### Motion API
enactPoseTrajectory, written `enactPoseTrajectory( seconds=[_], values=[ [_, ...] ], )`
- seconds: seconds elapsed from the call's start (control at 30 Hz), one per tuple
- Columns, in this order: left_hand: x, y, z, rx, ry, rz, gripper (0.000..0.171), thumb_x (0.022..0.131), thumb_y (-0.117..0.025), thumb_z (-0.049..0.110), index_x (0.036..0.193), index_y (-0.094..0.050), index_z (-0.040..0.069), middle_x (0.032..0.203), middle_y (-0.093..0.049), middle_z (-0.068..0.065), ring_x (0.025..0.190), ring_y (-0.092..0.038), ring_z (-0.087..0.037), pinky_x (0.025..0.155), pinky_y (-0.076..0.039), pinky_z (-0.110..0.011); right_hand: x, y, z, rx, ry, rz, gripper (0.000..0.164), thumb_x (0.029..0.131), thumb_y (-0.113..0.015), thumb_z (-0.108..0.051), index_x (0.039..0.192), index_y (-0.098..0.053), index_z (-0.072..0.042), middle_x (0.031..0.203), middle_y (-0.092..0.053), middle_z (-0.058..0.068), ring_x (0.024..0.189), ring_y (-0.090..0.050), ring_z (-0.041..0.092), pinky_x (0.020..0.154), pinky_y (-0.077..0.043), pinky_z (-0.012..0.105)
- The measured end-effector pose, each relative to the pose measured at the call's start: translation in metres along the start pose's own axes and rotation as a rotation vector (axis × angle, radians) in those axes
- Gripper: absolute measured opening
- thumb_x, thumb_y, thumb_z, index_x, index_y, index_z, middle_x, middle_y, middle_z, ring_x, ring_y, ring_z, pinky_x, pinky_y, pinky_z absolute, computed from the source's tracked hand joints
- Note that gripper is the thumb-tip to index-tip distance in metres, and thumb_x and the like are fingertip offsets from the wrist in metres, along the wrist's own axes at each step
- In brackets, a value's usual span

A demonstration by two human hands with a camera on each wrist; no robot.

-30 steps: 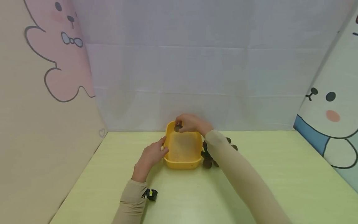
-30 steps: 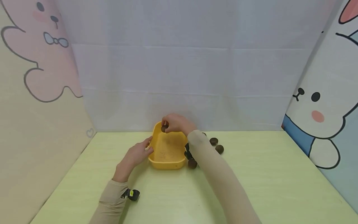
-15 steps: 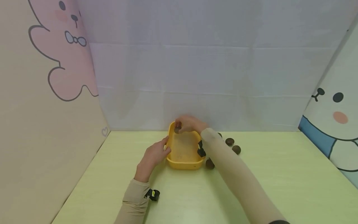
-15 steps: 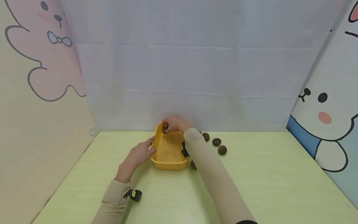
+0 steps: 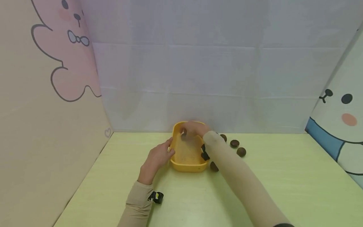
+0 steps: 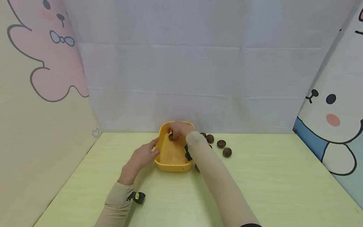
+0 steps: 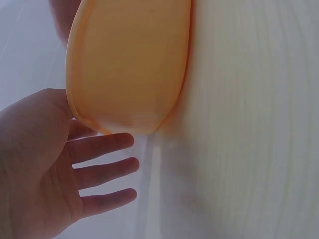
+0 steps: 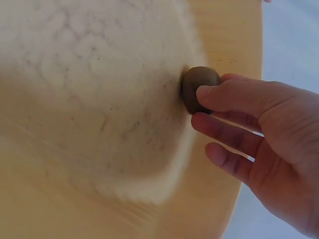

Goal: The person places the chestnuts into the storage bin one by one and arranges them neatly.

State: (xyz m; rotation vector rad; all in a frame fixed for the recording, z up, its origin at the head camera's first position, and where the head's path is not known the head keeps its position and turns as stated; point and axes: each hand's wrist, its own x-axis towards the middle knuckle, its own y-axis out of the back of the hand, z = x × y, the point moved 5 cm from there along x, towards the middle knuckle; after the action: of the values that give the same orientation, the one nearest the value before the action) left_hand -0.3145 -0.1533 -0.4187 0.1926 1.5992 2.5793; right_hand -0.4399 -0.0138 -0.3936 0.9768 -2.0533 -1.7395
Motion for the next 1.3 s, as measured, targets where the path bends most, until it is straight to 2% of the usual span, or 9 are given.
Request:
enactPoseTrajectory(
  seconds=[0.17,0.3,0.43,0.7,0.83,0.93,1.0,1.1,1.3],
  values=[
    [-0.001,0.001,0.001,-0.004,-0.002,0.003,0.062,0.096,-0.046,0.03,0.155,-0.037,0.015,0.069,-0.045,0.0,0.052,-0.039,-0.015,0.051,-0.034,-0.03,-0.008,0.011,0.002,0.005,0.002,0.023,0.04,0.087,-0.073,-0.023,0.125,-0.066,-0.01,0.121,-0.066,0.01,0.112,-0.06,0.026,0.099,-0.048,0.041],
    [-0.002,0.001,0.001,0.005,-0.002,0.011,0.062,0.095,-0.046,0.03,0.154,-0.038,0.015,0.072,-0.052,-0.003,0.054,-0.041,-0.016,0.052,-0.034,-0.031,-0.017,0.024,0.0,0.028,0.068,0.085,0.038,0.085,-0.075,-0.023,0.118,-0.069,-0.006,0.115,-0.067,0.012,0.107,-0.06,0.028,0.096,-0.049,0.041],
    [-0.002,0.001,0.001,0.002,0.001,0.01,0.062,0.094,-0.047,0.03,0.154,-0.038,0.015,0.079,-0.058,-0.005,0.057,-0.043,-0.017,0.053,-0.035,-0.031,-0.026,0.035,0.0,0.034,0.104,0.145,0.032,0.085,-0.07,-0.016,0.116,-0.069,-0.006,0.112,-0.068,0.012,0.104,-0.061,0.028,0.095,-0.049,0.04],
    [-0.001,0.001,0.0,-0.014,0.01,-0.006,0.062,0.095,-0.046,0.031,0.155,-0.037,0.015,0.068,-0.047,-0.001,0.052,-0.04,-0.015,0.051,-0.035,-0.03,-0.058,0.055,0.003,0.054,0.172,0.253,0.029,0.089,-0.066,-0.011,0.116,-0.069,-0.003,0.114,-0.069,0.013,0.109,-0.063,0.033,0.097,-0.049,0.044],
    [-0.002,0.001,0.001,-0.02,0.018,-0.014,0.063,0.095,-0.046,0.031,0.155,-0.036,0.015,0.069,-0.049,-0.003,0.051,-0.04,-0.015,0.051,-0.035,-0.03,-0.077,0.058,0.008,0.083,0.18,0.298,0.026,0.09,-0.065,-0.012,0.113,-0.07,-0.004,0.111,-0.07,0.014,0.106,-0.064,0.033,0.094,-0.05,0.044],
    [-0.002,0.001,0.001,-0.021,0.024,-0.014,0.062,0.095,-0.046,0.031,0.155,-0.036,0.015,0.083,-0.061,-0.007,0.052,-0.041,-0.016,0.052,-0.035,-0.03,-0.092,0.057,0.012,0.102,0.18,0.317,0.025,0.091,-0.064,-0.012,0.114,-0.07,-0.004,0.112,-0.07,0.014,0.105,-0.064,0.032,0.092,-0.05,0.044],
    [-0.003,0.002,0.0,-0.019,0.029,-0.012,0.062,0.095,-0.045,0.031,0.155,-0.036,0.015,0.101,-0.067,-0.01,0.053,-0.041,-0.016,0.052,-0.035,-0.03,-0.102,0.056,0.016,0.105,0.176,0.329,0.025,0.092,-0.064,-0.012,0.114,-0.07,-0.003,0.112,-0.07,0.014,0.102,-0.064,0.032,0.09,-0.051,0.044],
    [-0.003,0.001,0.0,-0.023,0.03,-0.009,0.062,0.095,-0.045,0.031,0.155,-0.036,0.015,0.124,-0.066,-0.012,0.054,-0.042,-0.016,0.052,-0.035,-0.03,-0.118,0.052,0.022,0.094,0.169,0.356,0.024,0.092,-0.066,-0.012,0.113,-0.07,-0.002,0.108,-0.07,0.012,0.095,-0.064,0.029,0.085,-0.052,0.042],
    [-0.002,-0.001,0.001,-0.022,0.03,-0.016,0.062,0.096,-0.045,0.031,0.155,-0.036,0.016,0.132,-0.063,-0.013,0.054,-0.042,-0.017,0.052,-0.035,-0.03,-0.147,0.041,0.041,0.101,0.148,0.376,0.022,0.092,-0.067,-0.013,0.112,-0.071,-0.006,0.102,-0.07,0.006,0.087,-0.063,0.021,0.078,-0.052,0.038]
  ],
)
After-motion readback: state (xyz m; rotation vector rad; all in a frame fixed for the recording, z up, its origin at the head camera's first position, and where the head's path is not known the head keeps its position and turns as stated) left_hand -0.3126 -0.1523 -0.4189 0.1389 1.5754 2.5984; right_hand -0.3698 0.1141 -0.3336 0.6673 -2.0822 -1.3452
